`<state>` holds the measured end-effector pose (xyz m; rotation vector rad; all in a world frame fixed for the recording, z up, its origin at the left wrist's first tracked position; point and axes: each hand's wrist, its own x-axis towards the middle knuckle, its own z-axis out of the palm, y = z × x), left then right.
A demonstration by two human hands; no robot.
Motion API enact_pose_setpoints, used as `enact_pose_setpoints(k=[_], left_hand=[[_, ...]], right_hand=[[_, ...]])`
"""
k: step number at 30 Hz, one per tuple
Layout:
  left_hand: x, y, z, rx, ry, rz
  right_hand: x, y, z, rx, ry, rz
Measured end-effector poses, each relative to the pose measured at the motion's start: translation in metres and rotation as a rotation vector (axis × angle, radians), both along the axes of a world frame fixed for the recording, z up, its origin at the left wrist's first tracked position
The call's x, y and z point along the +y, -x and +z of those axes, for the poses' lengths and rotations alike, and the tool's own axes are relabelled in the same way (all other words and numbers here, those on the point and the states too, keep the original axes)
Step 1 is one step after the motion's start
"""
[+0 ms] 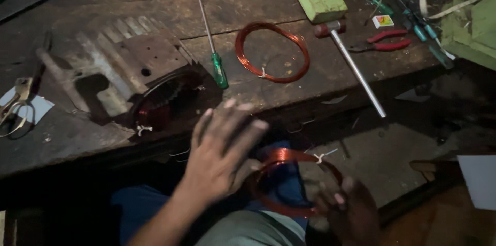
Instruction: The person winds copper wire around a metal stator core, inserts small white insulating pieces between layers, and uses a screwdriver to press the wire into place. They repeat this process across multiple slots on the stator.
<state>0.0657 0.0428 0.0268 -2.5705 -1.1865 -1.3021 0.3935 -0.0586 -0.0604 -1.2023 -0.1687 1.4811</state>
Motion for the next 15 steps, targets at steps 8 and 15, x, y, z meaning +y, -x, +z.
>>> enact_pose_setpoints(k=[8, 15], left_hand=[[0.008, 0.014, 0.019, 0.43, 0.922, -0.393], [-0.034, 0.003, -0.03, -1.132, 1.33, -0.734]], right_hand=[[0.015, -0.026, -0.003, 0.559, -0.588, 0.245], [0.05, -0.011, -0.064, 0.402, -0.585, 0.444]])
